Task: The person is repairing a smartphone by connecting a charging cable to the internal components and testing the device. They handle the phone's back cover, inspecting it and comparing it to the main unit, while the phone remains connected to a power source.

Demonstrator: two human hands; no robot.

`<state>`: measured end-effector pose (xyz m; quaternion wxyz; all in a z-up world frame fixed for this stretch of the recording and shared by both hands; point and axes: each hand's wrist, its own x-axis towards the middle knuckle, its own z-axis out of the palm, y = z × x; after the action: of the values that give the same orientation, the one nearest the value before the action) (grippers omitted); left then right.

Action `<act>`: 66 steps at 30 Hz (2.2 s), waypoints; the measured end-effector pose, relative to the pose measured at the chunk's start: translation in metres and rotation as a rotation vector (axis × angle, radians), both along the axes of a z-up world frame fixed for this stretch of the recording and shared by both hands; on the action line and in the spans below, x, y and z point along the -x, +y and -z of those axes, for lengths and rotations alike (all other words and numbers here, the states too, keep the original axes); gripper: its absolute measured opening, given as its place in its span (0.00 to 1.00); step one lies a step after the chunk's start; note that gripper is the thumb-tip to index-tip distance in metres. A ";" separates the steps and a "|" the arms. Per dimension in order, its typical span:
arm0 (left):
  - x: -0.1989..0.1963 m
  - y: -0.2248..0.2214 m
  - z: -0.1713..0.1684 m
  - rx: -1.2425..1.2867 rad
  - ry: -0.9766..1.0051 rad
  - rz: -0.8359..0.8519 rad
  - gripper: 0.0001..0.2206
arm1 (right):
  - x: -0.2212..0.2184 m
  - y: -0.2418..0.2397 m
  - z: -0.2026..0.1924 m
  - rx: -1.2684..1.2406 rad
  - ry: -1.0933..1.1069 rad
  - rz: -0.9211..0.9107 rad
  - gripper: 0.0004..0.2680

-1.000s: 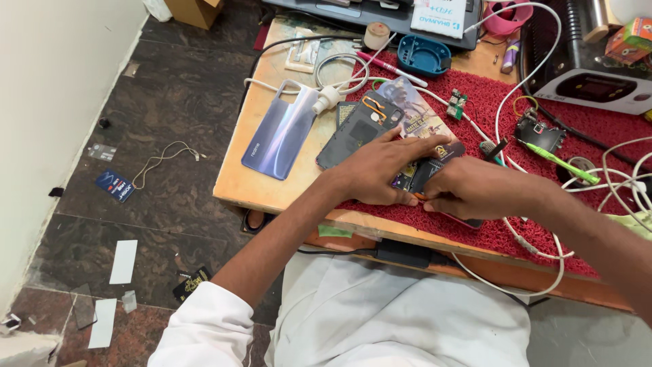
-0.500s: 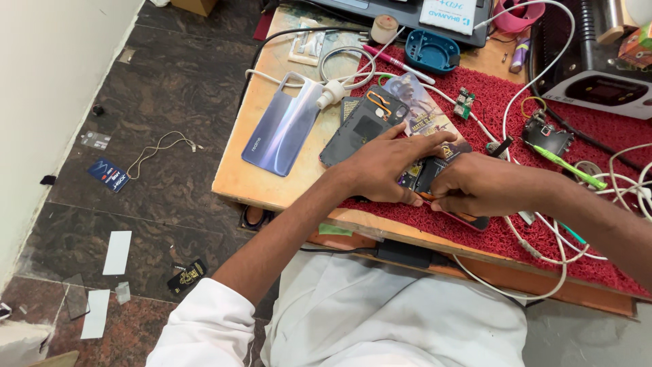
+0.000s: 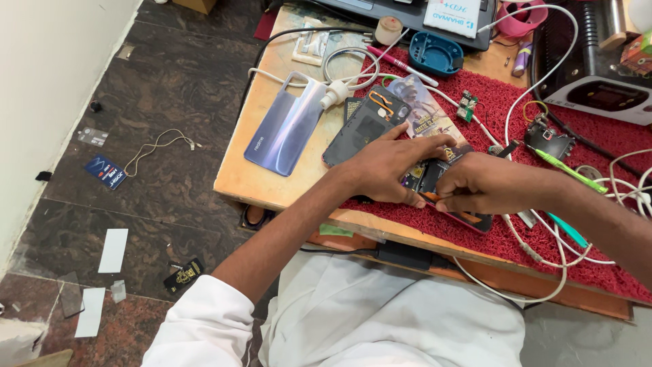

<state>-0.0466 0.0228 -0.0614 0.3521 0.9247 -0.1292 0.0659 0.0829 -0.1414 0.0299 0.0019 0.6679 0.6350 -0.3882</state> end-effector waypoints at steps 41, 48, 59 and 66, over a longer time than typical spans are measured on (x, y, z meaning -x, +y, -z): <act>0.004 -0.033 -0.006 -0.046 -0.313 -0.434 0.30 | 0.029 -0.030 -0.020 -0.462 -0.245 0.087 0.07; 0.016 -0.042 -0.001 0.067 -0.353 -0.517 0.38 | -0.003 -0.002 0.005 -0.433 -0.213 0.217 0.09; 0.018 -0.039 -0.004 0.107 -0.327 -0.507 0.41 | 0.007 0.016 0.007 -0.434 -0.314 0.156 0.10; 0.018 -0.039 -0.003 0.111 -0.330 -0.503 0.40 | 0.008 0.014 0.007 -0.454 -0.267 0.172 0.10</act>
<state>-0.0648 -0.0159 -0.0582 0.3490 0.8837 0.0522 0.3074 0.0746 -0.1279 0.0231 -0.0970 0.7478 0.6409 -0.1435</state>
